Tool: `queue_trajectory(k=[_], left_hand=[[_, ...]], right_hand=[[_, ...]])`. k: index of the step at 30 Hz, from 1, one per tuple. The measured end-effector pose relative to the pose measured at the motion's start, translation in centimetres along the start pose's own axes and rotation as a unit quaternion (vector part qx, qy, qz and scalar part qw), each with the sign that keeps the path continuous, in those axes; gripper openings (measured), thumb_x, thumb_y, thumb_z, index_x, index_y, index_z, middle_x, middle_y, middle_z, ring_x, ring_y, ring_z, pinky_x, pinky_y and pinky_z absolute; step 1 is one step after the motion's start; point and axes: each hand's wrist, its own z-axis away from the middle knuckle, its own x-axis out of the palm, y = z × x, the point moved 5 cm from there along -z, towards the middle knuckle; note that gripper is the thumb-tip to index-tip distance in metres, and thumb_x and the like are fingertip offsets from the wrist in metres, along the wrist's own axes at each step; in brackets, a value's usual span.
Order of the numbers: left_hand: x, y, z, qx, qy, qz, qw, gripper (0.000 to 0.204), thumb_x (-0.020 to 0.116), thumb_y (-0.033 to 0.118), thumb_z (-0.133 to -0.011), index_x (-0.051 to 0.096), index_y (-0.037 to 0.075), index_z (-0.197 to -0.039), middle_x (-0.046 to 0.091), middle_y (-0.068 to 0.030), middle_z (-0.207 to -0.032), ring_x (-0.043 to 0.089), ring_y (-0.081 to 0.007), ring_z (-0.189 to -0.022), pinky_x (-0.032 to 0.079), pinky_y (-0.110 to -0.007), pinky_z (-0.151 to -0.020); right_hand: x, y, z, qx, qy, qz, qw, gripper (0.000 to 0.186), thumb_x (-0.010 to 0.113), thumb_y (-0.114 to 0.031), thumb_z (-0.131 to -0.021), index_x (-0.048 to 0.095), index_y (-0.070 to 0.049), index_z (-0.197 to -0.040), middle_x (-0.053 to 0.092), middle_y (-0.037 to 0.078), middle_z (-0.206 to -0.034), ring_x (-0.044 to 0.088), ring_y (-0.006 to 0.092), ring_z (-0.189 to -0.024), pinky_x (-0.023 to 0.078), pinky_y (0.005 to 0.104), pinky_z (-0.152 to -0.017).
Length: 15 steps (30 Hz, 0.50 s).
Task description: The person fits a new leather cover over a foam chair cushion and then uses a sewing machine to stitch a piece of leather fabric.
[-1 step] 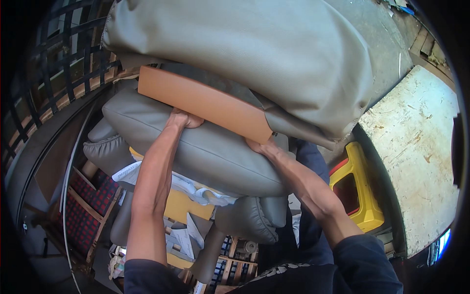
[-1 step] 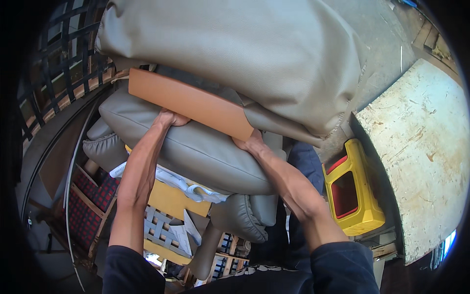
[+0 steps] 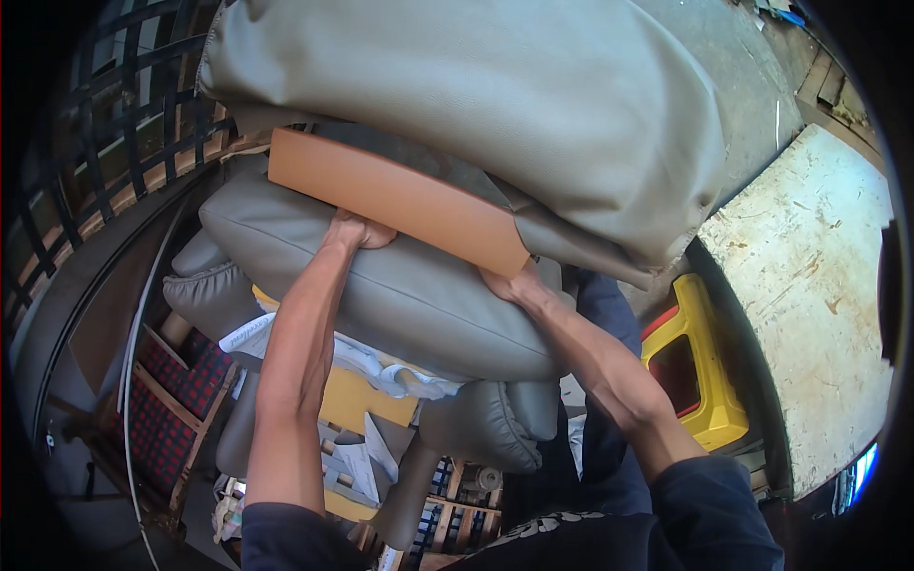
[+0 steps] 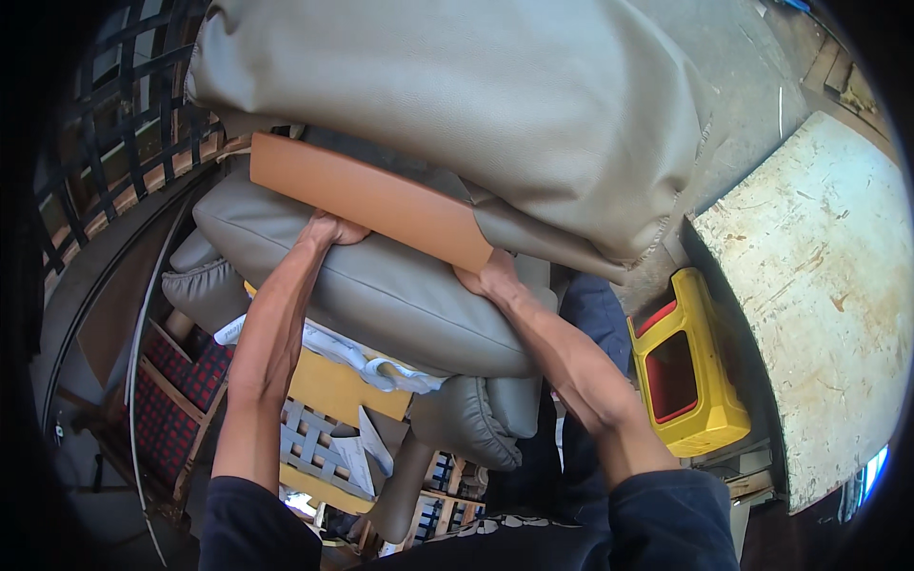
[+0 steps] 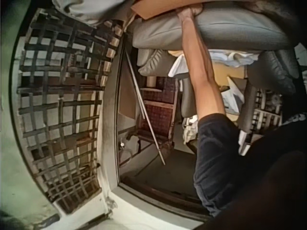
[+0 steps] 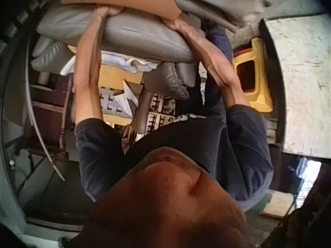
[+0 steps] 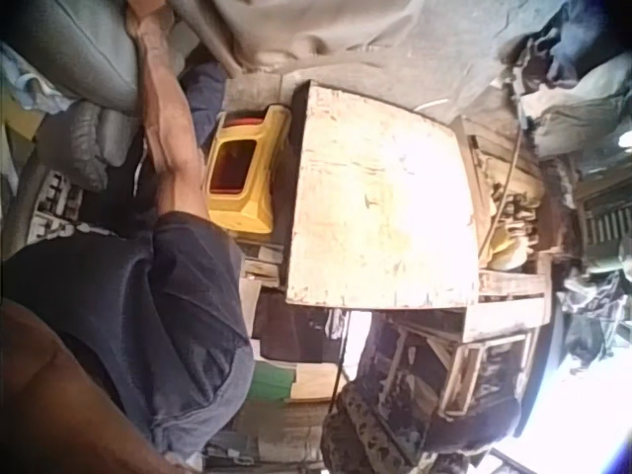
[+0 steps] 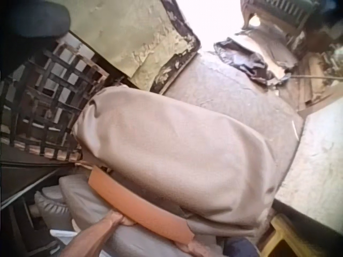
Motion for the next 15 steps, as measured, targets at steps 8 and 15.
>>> queue_trajectory(k=[8, 15], left_hand=[[-1.1, 0.9, -1.3, 0.039, 0.028, -0.029, 0.998, 0.033, 0.054, 0.025, -0.1, 0.067, 0.01, -0.126, 0.069, -0.0134, -0.129, 0.062, -0.0322, -0.121, 0.048, -0.041, -0.103], [1.5, 0.3, -2.9, 0.045, 0.048, 0.008, 0.998, 0.029, 0.054, 0.026, -0.098, 0.069, 0.013, -0.12, 0.07, -0.0084, -0.127, 0.061, -0.0288, -0.119, 0.047, -0.039, -0.104]], right_hand=[[-4.5, 4.6, 5.5, 0.167, -0.132, -0.006, 0.977, 0.064, 0.04, -0.062, -0.101, 0.07, -0.011, -0.124, 0.071, 0.024, -0.118, 0.066, 0.0442, -0.112, 0.052, 0.0521, -0.095], [-3.0, 11.2, 9.0, 0.328, -0.153, -0.237, 0.902, 0.06, 0.063, -0.06, -0.095, 0.076, -0.003, -0.106, 0.075, 0.015, -0.099, 0.07, 0.0236, -0.093, 0.053, 0.0362, -0.089]])
